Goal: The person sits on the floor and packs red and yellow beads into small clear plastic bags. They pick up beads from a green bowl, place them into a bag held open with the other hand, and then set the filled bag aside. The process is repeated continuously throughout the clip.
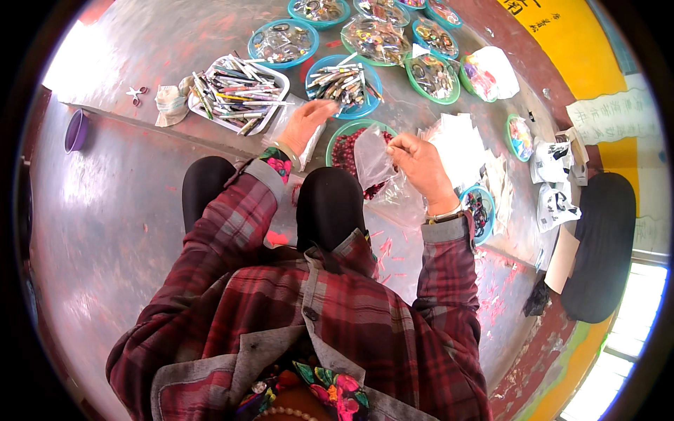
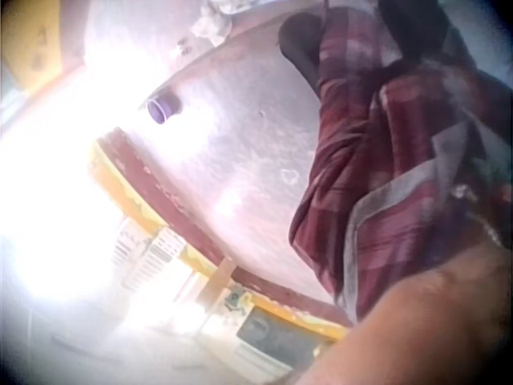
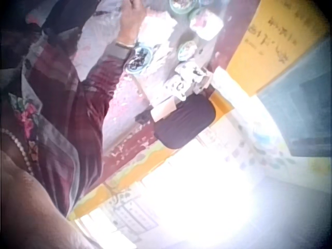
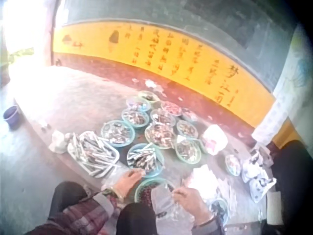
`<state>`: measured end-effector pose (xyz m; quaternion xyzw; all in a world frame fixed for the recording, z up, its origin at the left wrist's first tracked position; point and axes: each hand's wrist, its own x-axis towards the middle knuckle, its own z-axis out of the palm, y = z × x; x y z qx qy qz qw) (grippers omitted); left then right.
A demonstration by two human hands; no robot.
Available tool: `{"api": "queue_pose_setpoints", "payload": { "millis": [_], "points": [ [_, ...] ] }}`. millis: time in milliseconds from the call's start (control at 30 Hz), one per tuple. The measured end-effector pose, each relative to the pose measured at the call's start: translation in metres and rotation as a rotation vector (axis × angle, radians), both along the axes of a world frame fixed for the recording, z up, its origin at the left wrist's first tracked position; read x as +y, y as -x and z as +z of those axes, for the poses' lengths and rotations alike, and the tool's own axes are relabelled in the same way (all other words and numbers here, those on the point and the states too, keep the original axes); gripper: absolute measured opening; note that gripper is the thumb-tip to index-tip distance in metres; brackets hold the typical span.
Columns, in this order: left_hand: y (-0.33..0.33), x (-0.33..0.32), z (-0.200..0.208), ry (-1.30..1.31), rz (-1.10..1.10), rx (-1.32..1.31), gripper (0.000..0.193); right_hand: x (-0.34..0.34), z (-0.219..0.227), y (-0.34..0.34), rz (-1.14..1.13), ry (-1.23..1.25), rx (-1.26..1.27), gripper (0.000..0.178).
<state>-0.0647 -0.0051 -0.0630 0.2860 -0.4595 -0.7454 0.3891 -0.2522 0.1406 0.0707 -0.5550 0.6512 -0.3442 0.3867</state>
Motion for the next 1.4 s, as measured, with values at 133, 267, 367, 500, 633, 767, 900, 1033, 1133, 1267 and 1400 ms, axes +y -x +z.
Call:
{"api": "queue_pose_setpoints", "payload": {
  "millis": [133, 267, 367, 500, 633, 767, 900, 1033, 1133, 1267, 1400],
  "points": [
    [-0.024, 0.009, 0.081, 0.306, -0.404, 0.049, 0.045, -0.011, 0.033, -0.026, 0.225, -0.025, 0.027, 0.011],
    [-0.043, 0.018, 0.097, 0.371, -0.651, -0.001, 0.048, -0.016, 0.054, -0.047, 0.354, -0.016, 0.0, 0.011],
    [-0.052, 0.027, 0.111, 0.288, -0.597, -0.103, 0.028, -0.016, 0.067, -0.052, 0.346, 0.012, 0.118, 0.014],
    [-0.079, 0.033, 0.124, 0.28, -0.323, -0.115, 0.023, -0.009, 0.089, -0.058, 0.187, 0.084, 0.26, 0.027],
    [-0.11, 0.035, 0.125, 0.27, -0.136, -0.109, 0.024, 0.011, 0.12, -0.072, 0.196, 0.139, 0.402, 0.034],
    [-0.131, 0.053, 0.137, 0.238, 0.029, -0.038, 0.025, 0.021, 0.135, -0.096, 0.269, 0.224, 0.472, 0.031],
    [-0.15, 0.067, 0.144, 0.29, 0.113, -0.048, 0.025, 0.037, 0.148, -0.124, 0.413, 0.318, 0.338, 0.013],
    [-0.163, 0.082, 0.146, 0.328, 0.088, -0.003, 0.024, 0.04, 0.158, -0.142, 0.771, 0.448, 0.357, 0.014],
    [-0.165, 0.106, 0.162, 0.232, 0.029, 0.023, 0.024, 0.047, 0.153, -0.159, 0.639, 0.309, 0.193, 0.012],
    [-0.168, 0.13, 0.163, 0.056, -0.031, 0.141, 0.027, 0.04, 0.123, -0.175, 0.465, 0.375, 0.146, 0.011],
    [-0.168, 0.148, 0.169, -0.138, -0.04, 0.309, 0.027, 0.038, 0.1, -0.173, 0.349, 0.459, 0.162, 0.013]
  ]
}}
